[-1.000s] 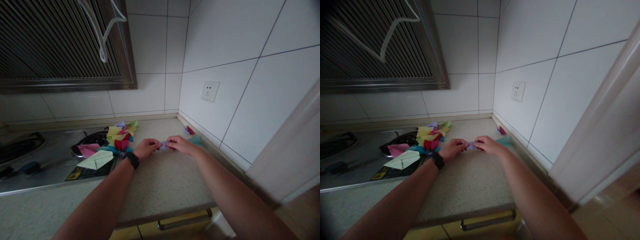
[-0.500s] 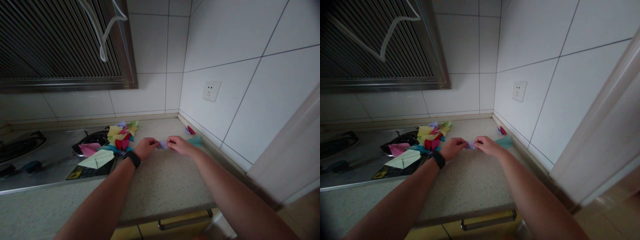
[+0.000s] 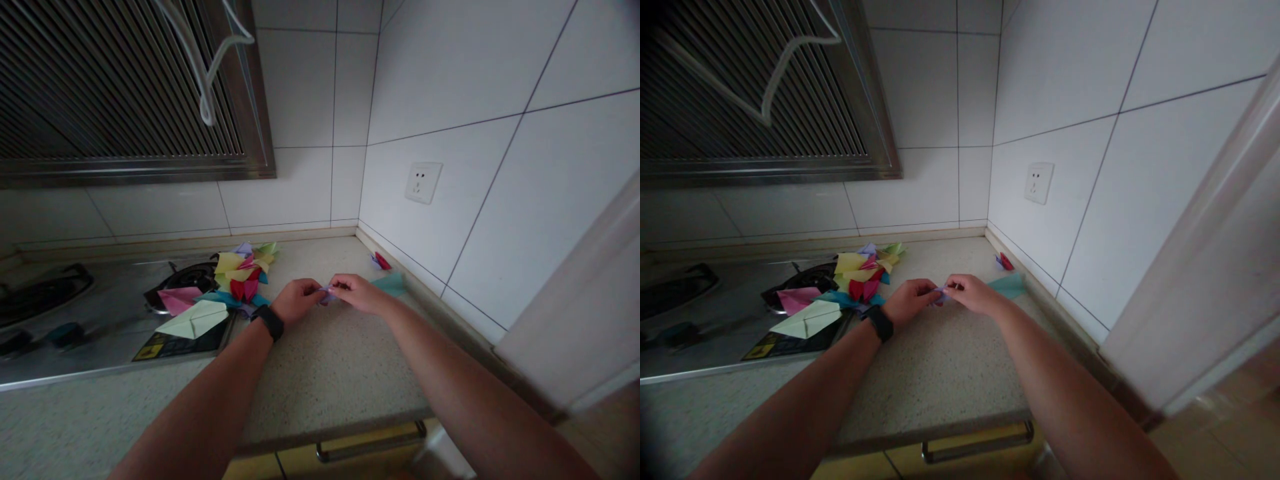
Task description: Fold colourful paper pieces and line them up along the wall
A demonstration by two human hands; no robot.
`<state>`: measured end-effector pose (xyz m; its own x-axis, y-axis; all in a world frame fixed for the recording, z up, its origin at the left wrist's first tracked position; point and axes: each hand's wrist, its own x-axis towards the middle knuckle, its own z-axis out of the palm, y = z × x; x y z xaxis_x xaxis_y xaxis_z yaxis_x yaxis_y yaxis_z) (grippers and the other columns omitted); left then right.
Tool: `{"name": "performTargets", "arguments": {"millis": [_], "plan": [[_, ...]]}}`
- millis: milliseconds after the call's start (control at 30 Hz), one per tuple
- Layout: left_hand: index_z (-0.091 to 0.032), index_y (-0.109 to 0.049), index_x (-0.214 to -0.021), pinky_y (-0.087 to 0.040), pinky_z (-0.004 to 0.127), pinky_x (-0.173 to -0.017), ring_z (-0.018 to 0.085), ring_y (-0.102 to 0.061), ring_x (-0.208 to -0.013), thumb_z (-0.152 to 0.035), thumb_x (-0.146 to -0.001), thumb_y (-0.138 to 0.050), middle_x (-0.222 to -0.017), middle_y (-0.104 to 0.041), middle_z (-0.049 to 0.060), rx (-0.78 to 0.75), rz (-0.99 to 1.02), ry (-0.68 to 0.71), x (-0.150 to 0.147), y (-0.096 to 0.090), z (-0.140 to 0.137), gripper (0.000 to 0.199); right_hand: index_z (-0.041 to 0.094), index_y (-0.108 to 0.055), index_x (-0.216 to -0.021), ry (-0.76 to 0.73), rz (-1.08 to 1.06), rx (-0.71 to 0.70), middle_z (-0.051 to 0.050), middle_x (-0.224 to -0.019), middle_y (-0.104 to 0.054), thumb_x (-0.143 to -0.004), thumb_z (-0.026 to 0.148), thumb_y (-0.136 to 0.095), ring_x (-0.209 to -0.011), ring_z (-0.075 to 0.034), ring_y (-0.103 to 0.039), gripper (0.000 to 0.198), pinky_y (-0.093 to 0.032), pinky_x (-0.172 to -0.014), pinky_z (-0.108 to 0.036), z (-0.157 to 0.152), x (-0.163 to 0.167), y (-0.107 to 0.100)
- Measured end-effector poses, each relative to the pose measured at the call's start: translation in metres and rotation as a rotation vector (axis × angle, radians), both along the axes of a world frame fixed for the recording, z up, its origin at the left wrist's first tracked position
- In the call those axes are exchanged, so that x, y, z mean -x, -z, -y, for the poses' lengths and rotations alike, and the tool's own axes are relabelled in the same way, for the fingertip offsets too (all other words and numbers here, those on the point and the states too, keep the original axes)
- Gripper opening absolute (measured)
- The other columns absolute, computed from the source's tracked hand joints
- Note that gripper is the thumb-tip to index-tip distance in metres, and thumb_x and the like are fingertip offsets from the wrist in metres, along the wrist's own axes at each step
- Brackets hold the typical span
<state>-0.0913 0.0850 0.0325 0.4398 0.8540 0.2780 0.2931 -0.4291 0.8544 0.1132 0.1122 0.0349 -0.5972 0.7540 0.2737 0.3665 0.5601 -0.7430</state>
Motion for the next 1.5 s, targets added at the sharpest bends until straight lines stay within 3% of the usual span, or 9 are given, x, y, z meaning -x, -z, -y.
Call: {"name": "performTargets", "arguments": {"millis": [200,667,900,1033,1500], "plan": [[-0.012,-0.062,-0.081,-0.036,0.022,-0.056,0.01,-0.051,-0.06,-0.041,-0.084,-0.056,-0.076,-0.067,0.006,0.017,0.0,0.04,0.004,0.003,-0.003,0.03,0.017,-0.057,-0.085,-0.063,-0.043,0.142,-0.001,-0.07,-0.06,-0.086,0.044,-0.051,-0.061,-0.011,-0.053,0.028,-0.04,-0.056,-0.022,-0.001,0.001,0.004],[-0.015,-0.059,-0.076,-0.031,0.021,-0.051,0.009,-0.042,-0.056,-0.053,-0.084,-0.048,-0.063,-0.049,-0.002,0.036,-0.051,-0.031,0.002,0.003,-0.001,0.041,0.017,-0.058,-0.086,-0.02,-0.038,0.155,0.0,-0.068,-0.059,-0.085,0.046,-0.052,-0.058,-0.011,-0.051,0.03,-0.038,-0.054,-0.022,-0.003,-0.002,0.003],[-0.016,-0.058,-0.083,-0.036,0.021,-0.052,0.01,-0.047,-0.057,-0.05,-0.083,-0.051,-0.067,-0.053,-0.001,0.054,0.003,-0.044,0.001,0.009,-0.005,0.035,0.018,-0.058,-0.083,0.002,-0.007,0.051,0.004,-0.062,-0.045,-0.085,0.045,-0.052,-0.056,-0.01,-0.042,0.028,-0.03,-0.052,-0.021,-0.002,-0.002,0.0],[-0.015,-0.058,-0.085,-0.037,0.021,-0.051,0.009,-0.048,-0.056,-0.048,-0.083,-0.052,-0.068,-0.054,0.0,0.058,0.018,-0.075,0.002,0.01,-0.006,0.034,0.017,-0.058,-0.081,0.007,0.002,0.037,0.004,-0.062,-0.045,-0.085,0.044,-0.052,-0.058,-0.01,-0.041,0.027,-0.03,-0.053,-0.022,-0.002,-0.002,0.0],[-0.014,-0.059,-0.08,-0.038,0.02,-0.051,0.008,-0.048,-0.056,-0.047,-0.079,-0.06,-0.066,-0.054,-0.001,0.086,0.114,0.022,0.003,0.005,-0.003,0.033,0.018,-0.05,-0.07,-0.001,-0.014,-0.004,0.005,-0.06,-0.039,-0.084,0.041,-0.053,-0.058,-0.01,-0.038,0.027,-0.029,-0.055,-0.023,0.0,-0.003,-0.005]]}}
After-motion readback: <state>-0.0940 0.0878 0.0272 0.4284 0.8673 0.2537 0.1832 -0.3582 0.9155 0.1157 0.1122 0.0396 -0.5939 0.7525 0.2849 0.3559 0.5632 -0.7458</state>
